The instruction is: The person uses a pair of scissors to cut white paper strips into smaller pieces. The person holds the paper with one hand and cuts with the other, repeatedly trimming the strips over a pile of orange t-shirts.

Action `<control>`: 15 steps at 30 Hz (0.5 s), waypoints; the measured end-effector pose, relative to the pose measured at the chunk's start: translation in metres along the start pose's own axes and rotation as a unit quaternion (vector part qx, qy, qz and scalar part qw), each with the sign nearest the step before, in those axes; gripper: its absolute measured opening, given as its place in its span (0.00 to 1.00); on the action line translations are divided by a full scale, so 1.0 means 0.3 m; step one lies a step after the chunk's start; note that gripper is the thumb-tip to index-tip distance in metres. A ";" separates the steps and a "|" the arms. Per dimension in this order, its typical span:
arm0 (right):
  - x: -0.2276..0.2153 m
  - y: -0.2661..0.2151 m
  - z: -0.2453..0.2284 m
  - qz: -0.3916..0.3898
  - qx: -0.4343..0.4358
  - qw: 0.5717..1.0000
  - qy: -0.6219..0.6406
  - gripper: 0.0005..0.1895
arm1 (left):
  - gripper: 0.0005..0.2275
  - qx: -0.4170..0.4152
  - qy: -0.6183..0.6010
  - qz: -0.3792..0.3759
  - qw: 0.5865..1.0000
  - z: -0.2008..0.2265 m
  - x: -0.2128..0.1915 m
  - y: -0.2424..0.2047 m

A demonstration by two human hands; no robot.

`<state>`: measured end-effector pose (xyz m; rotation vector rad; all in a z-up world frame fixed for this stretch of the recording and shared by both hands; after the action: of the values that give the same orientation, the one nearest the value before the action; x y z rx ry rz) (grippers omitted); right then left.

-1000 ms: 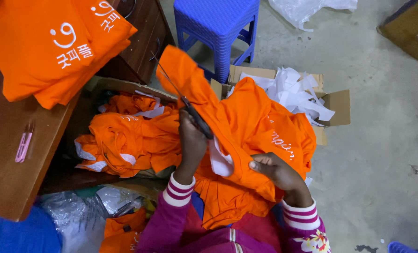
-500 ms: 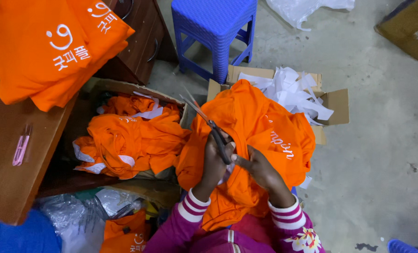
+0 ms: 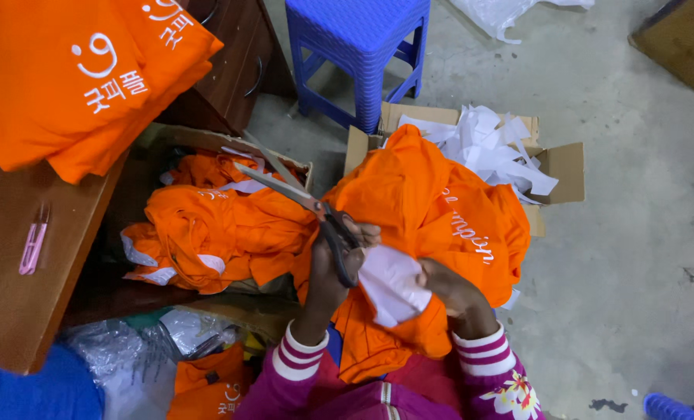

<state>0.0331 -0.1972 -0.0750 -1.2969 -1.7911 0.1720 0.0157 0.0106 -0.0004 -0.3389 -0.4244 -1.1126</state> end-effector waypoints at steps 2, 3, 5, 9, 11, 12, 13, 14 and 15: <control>-0.054 -0.007 0.032 -0.117 -0.091 0.970 -0.191 0.19 | 0.17 0.051 -0.043 -0.029 0.997 -0.058 -0.033 -0.010; 0.025 -0.041 -0.022 -0.118 -0.089 0.970 -0.191 0.19 | 0.17 0.051 -0.043 -0.027 0.997 -0.059 -0.039 0.004; 0.200 -0.128 -0.147 -0.227 -0.153 0.954 -0.126 0.11 | 0.17 0.090 -0.024 -0.040 0.995 -0.059 -0.040 0.035; 0.057 -0.084 -0.088 -0.164 -0.185 0.969 0.016 0.15 | 0.17 0.035 -0.018 -0.001 0.999 -0.144 -0.089 0.080; 0.033 -0.010 -0.037 -0.051 -0.146 0.963 0.219 0.15 | 0.18 0.003 -0.039 0.076 0.996 -0.163 -0.118 0.082; 0.000 0.039 -0.005 -0.047 -0.149 0.963 0.221 0.15 | 0.18 -0.001 -0.039 0.073 0.997 -0.116 -0.112 0.074; -0.047 0.089 0.021 0.033 -0.201 0.961 0.187 0.13 | 0.18 0.017 -0.037 0.086 0.996 -0.065 -0.110 0.068; -0.091 0.142 0.044 0.110 -0.250 0.950 0.151 0.12 | 0.18 0.037 -0.035 0.101 0.994 -0.012 -0.110 0.065; -0.032 0.119 0.018 0.111 -0.251 0.950 0.151 0.12 | 0.18 0.036 -0.035 0.099 0.994 -0.003 -0.069 0.047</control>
<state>0.0547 -0.1874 -0.1039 -1.7755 -1.4689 -0.3685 0.0209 0.0321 -0.0121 -0.3491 -0.4817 -0.8907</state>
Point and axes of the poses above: each hand's wrist, its own y-axis towards the middle knuckle, its own x-axis out of the palm, z = x × y, the point moved 3 cm from there along y, towards the middle knuckle, and after that the axes turned 15 degrees about z, right-handed, at the moved point
